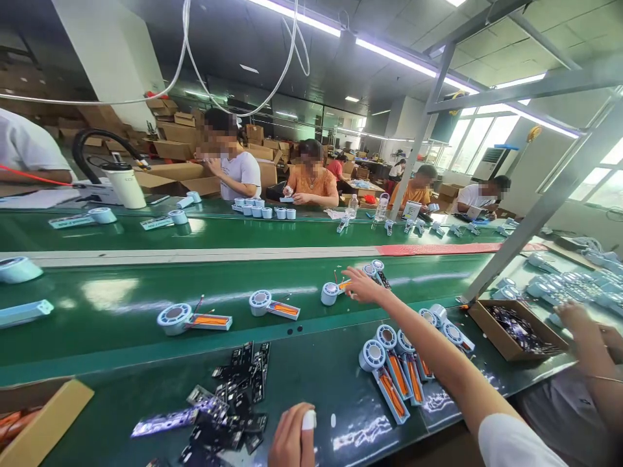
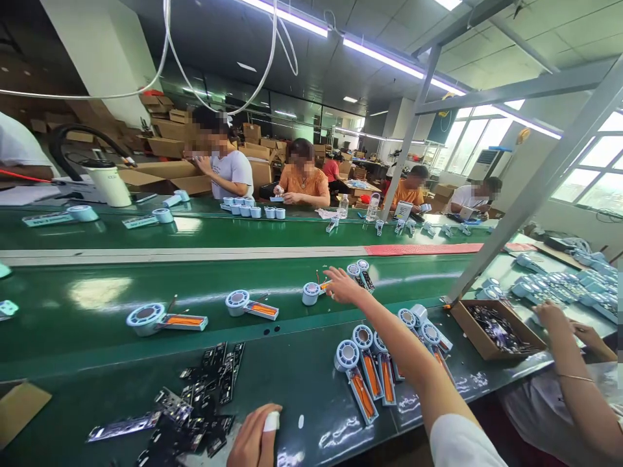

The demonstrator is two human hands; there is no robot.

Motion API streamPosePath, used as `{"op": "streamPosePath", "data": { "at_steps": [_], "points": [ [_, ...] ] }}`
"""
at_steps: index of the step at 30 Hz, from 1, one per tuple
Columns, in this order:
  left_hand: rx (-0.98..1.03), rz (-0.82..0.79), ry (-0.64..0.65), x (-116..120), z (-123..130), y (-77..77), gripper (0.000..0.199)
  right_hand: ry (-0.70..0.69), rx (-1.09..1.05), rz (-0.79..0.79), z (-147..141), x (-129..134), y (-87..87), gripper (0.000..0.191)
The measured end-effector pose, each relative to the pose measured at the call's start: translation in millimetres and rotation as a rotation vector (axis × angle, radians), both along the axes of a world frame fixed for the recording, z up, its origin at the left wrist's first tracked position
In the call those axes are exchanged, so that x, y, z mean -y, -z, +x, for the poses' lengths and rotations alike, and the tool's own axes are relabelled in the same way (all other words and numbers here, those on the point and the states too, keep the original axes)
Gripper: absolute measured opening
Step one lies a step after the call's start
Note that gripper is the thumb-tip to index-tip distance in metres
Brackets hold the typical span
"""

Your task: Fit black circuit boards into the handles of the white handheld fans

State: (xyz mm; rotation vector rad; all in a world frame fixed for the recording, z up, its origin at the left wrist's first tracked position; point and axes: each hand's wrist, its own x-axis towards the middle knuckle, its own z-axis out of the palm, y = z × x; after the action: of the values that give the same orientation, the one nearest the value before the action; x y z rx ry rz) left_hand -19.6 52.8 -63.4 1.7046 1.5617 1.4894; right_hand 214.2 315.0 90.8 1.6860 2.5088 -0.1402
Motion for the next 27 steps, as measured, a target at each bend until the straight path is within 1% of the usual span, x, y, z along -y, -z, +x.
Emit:
{"op": "streamPosePath", "data": {
  "at_steps": [3, 5, 7, 10, 12, 14, 15, 17, 18, 20, 21, 23, 25, 27],
  "points": [
    [0.002, 0.008, 0.015, 2, 2, -2.4, 0.047, -0.153, -0.008, -0.109, -23, -9, -1.1, 0.030],
    [0.007, 0.012, 0.015, 2, 1, -3.7, 0.046, -0.207, -0.025, -0.153, -45, -15, -2.0, 0.030],
    [-0.002, 0.012, 0.031, 2, -1, -5.9, 0.044, -0.236, -0.053, -0.179, -74, -17, -0.4, 0.030],
    [-0.059, -0.006, 0.089, 3, -3, -11.9, 0.038, -0.226, -0.096, -0.202, -128, -10, 7.8, 0.031],
    [-0.089, -0.009, 0.109, 6, -3, -17.4, 0.036, -0.180, -0.109, -0.197, -159, -1, 13.0, 0.031],
    [-0.084, -0.005, 0.093, 10, -3, -24.2, 0.038, -0.114, -0.114, -0.171, -180, 8, 13.6, 0.031],
    [-0.081, -0.007, 0.087, 12, -5, -28.6, 0.039, -0.079, -0.117, -0.156, -185, 13, 11.6, 0.032],
    [-0.110, -0.012, 0.047, 15, -14, -40.0, 0.038, -0.014, -0.127, -0.136, -185, 23, 3.8, 0.032],
    [-0.166, -0.025, 0.015, 13, -22, -47.1, 0.037, 0.012, -0.136, -0.129, -181, 30, -1.1, 0.030],
    [-0.349, -0.053, -0.120, 3, -43, -63.3, 0.039, 0.058, -0.168, -0.097, -167, 53, -9.6, 0.027],
    [-0.469, -0.120, -0.203, -6, -56, -71.6, 0.041, 0.080, -0.189, -0.073, -158, 69, -12.1, 0.025],
    [-0.538, -0.191, -0.250, -28, -81, -86.3, 0.041, 0.136, -0.224, -0.020, -139, 110, -12.0, 0.026],
    [-0.598, -0.272, -0.255, -53, -101, -96.0, 0.042, 0.189, -0.239, -0.003, -122, 154, -4.8, 0.027],
    [-0.648, -0.369, -0.232, -76, -115, -100.2, 0.041, 0.240, -0.243, 0.001, -107, 194, 8.3, 0.023]
  ]
}}
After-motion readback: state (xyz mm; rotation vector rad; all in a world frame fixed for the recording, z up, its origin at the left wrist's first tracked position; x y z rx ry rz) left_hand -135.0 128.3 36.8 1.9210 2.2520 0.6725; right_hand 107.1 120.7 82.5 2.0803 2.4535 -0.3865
